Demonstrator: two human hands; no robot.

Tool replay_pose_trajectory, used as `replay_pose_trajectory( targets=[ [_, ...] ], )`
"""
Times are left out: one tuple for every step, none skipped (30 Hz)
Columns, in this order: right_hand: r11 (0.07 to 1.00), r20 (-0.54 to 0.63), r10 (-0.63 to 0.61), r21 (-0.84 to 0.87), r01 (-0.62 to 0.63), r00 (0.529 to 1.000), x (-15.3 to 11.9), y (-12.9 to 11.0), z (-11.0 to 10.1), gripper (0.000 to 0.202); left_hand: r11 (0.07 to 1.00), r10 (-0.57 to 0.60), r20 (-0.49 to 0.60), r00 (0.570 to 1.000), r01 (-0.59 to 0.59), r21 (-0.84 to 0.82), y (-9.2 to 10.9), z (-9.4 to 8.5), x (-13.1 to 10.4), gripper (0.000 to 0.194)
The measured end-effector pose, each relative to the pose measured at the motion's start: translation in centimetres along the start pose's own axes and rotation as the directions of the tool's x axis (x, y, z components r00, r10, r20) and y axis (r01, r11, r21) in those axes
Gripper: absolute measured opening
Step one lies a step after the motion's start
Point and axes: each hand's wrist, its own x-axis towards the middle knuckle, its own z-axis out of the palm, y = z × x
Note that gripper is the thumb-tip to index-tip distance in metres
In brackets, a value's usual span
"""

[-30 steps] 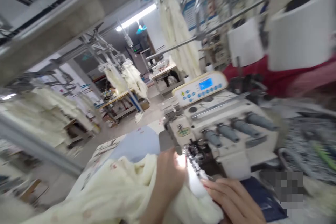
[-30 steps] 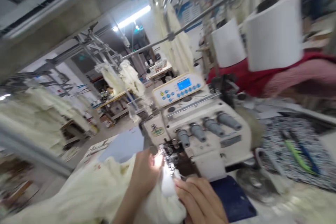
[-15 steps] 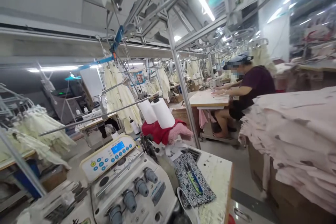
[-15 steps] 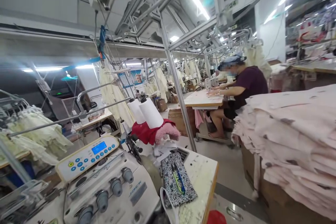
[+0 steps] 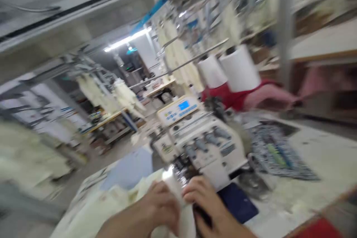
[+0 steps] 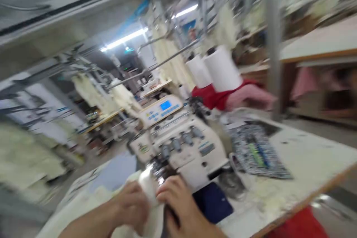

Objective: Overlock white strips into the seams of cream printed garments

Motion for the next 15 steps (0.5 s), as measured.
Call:
replay_pose_trajectory(
  targets=[
    [0.998, 0.008, 0.045, 0.044, -0.046, 0.999, -0.2, -0.4, 0.0, 0.027, 0.999, -0.032, 0.047, 0.998, 0.033, -0.011, 0.0, -0.1, 0.0, 0.012],
    [0.994, 0.034, 0.083, 0.071, -0.085, 0.996, -0.4, -0.5, 0.0, 0.036, 0.999, -0.019, 0.121, 0.993, 0.023, -0.033, -0.1, -0.2, 0.0, 0.012],
    [0.989, 0.049, 0.115, 0.088, -0.119, 0.992, -0.5, -0.5, 0.0, 0.043, 1.0, 0.007, 0.18, 0.984, -0.002, -0.027, -0.3, -0.4, 0.0, 0.012],
    [0.986, 0.054, 0.127, 0.098, -0.132, 0.99, -0.5, -0.4, 0.1, 0.045, 1.0, 0.005, 0.197, 0.98, -0.008, 0.016, -0.6, -0.5, -0.1, 0.012],
    [0.984, 0.059, 0.139, 0.1, -0.144, 0.989, -0.6, -0.2, 0.3, 0.043, 0.997, 0.004, 0.21, 0.978, -0.02, 0.074, -0.8, -0.5, -0.2, 0.01],
    [0.984, 0.053, 0.146, 0.098, -0.151, 0.988, -0.8, -0.1, 0.5, 0.04, 0.989, -0.01, 0.213, 0.977, -0.022, 0.145, -0.9, -0.6, -0.4, 0.008],
    [0.984, 0.043, 0.15, 0.092, -0.154, 0.988, -0.9, 0.0, 0.7, 0.036, 0.976, -0.034, 0.213, 0.976, -0.013, 0.216, -0.9, -0.7, -0.6, 0.005],
    [0.984, 0.033, 0.154, 0.085, -0.156, 0.988, -1.1, 0.0, 0.8, 0.033, 0.96, -0.061, 0.22, 0.974, -0.004, 0.281, -0.7, -0.7, -0.9, 0.004],
    [0.984, 0.023, 0.156, 0.079, -0.158, 0.987, -1.2, 0.1, 0.9, 0.031, 0.942, -0.084, 0.223, 0.971, 0.004, 0.335, -0.5, -0.7, -1.1, 0.004],
    [0.985, 0.017, 0.156, 0.076, -0.157, 0.988, -1.4, 0.0, 1.0, 0.03, 0.927, -0.093, 0.215, 0.972, 0.006, 0.374, -0.2, -0.6, -1.3, 0.006],
    [0.985, 0.016, 0.154, 0.075, -0.155, 0.988, -1.5, 0.0, 1.0, 0.031, 0.921, -0.08, 0.187, 0.979, 0.0, 0.39, 0.1, -0.5, -1.5, 0.008],
    [0.985, 0.019, 0.153, 0.076, -0.154, 0.988, -1.5, -0.2, 0.9, 0.031, 0.924, -0.044, 0.141, 0.989, -0.013, 0.382, 0.3, -0.4, -1.5, 0.009],
    [0.985, 0.031, 0.151, 0.082, -0.153, 0.988, -1.6, -0.4, 0.8, 0.03, 0.935, 0.005, 0.082, 0.997, -0.033, 0.352, 0.6, -0.2, -1.4, 0.01],
    [0.984, 0.044, 0.149, 0.092, -0.153, 0.988, -1.7, -0.7, 0.7, 0.03, 0.949, 0.052, 0.017, 0.999, -0.055, 0.311, 0.7, 0.1, -1.2, 0.011],
    [0.983, 0.059, 0.147, 0.101, -0.153, 0.987, -1.7, -1.0, 0.5, 0.029, 0.962, 0.087, -0.029, 0.996, -0.076, 0.264, 0.7, 0.5, -1.0, 0.013]
  ],
)
